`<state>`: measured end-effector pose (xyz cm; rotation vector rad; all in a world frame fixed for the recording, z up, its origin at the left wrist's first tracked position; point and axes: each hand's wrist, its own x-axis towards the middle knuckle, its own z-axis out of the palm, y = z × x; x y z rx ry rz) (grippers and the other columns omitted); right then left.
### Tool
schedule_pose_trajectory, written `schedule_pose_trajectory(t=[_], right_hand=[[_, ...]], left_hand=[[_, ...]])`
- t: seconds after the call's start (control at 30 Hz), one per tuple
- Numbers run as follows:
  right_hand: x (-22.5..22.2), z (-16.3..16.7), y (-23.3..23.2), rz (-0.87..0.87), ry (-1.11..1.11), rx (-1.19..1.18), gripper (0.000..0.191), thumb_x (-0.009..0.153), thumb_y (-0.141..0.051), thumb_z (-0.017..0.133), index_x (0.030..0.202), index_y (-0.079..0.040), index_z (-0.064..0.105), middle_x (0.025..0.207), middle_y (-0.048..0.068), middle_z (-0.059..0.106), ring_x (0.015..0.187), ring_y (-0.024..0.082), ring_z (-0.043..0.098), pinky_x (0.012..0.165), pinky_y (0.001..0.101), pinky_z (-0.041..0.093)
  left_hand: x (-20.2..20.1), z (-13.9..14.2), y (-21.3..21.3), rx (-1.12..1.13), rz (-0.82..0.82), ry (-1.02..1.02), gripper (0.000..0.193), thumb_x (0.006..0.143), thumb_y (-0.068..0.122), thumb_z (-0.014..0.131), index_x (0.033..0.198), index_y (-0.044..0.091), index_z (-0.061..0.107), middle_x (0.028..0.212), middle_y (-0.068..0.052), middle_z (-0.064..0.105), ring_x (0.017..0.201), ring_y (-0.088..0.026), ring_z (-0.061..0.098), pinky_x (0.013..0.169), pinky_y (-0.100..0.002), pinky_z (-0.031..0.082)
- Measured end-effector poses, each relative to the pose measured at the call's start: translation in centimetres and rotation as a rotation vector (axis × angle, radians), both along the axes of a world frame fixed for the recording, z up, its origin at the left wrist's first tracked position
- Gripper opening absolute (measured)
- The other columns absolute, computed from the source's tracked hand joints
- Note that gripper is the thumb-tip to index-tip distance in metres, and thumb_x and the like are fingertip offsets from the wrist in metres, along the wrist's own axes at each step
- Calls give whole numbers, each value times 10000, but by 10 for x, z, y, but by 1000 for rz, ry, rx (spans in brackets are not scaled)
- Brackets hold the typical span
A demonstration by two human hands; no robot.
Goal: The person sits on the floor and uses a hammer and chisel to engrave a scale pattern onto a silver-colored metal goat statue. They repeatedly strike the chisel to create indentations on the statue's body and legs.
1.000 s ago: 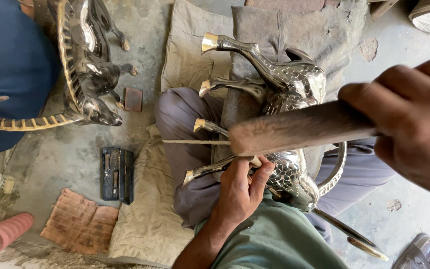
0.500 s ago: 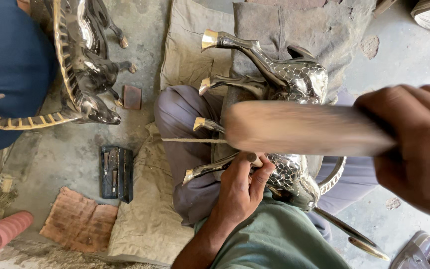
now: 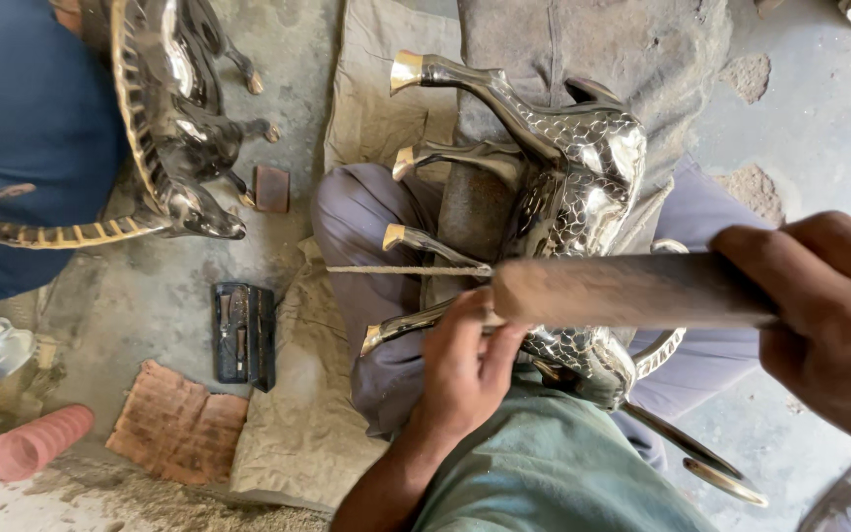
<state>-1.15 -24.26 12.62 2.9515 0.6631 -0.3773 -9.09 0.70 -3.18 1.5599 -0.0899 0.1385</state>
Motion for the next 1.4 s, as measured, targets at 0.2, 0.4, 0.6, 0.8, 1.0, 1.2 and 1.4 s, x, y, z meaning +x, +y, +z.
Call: schedule_pose_trajectory(t=[0.2, 0.4, 0.6, 0.8, 1.0, 1.2, 1.4], right_hand=[[-49, -116, -96, -752, -74, 536, 381, 1004, -179, 815, 1209, 72, 615, 917, 180, 695, 742, 246, 706, 665, 363, 560], [-107, -190, -134, -1332, 44, 429, 463, 844, -252, 885, 1097, 84, 693, 934, 229, 729, 780, 338, 719, 709, 446, 586], [-112, -196, -128, -1305, -16, 1047, 377, 836, -175, 842, 1023, 112, 685, 921, 152, 733, 845, 230, 707, 785, 359, 574], [-93, -185, -112, -1289, -91, 603, 370, 837, -213, 891, 1016, 75, 743, 954, 181, 737, 793, 259, 685, 759, 389, 544], [-101, -194, -115, -1260, -108, 570, 366, 847, -232, 891, 1029, 55, 756, 910, 192, 740, 808, 273, 687, 776, 410, 542], [-101, -198, -131, -1272, 53, 592, 464, 862, -271, 883, 1105, 86, 712, 998, 210, 737, 834, 282, 707, 752, 426, 565], [-82, -140, -116, -1070, 128, 513, 494, 897, -236, 848, 1218, 84, 652, 957, 232, 738, 806, 341, 718, 709, 484, 594]], left_hand=[[-6, 19, 55, -118, 277, 137, 254, 1061, 65, 612, 1252, -41, 483, 1064, -134, 689, 942, -173, 719, 791, -267, 621], [-3, 28, 53, -7, 230, 181, 230, 1053, 59, 630, 1230, -44, 525, 1057, -135, 697, 946, -159, 746, 750, -245, 625], [1, 33, 28, 29, 198, 202, 238, 1047, 81, 655, 1227, -39, 556, 1022, -108, 740, 934, -127, 752, 739, -221, 610], [-1, 33, 14, 70, 272, 238, 277, 994, 118, 698, 1189, -40, 580, 1070, -132, 724, 913, -148, 744, 614, -241, 581], [2, 35, 16, -66, 216, 309, 341, 1005, 182, 693, 1246, -25, 570, 1033, -141, 752, 892, -155, 766, 745, -291, 689], [5, 36, 11, 77, 203, 256, 379, 983, 166, 689, 1275, -34, 553, 1120, -143, 740, 925, -163, 766, 718, -279, 645], [2, 13, -8, -153, 244, 128, 375, 1031, 88, 698, 1344, -48, 543, 1055, -148, 726, 981, -176, 741, 835, -275, 646]])
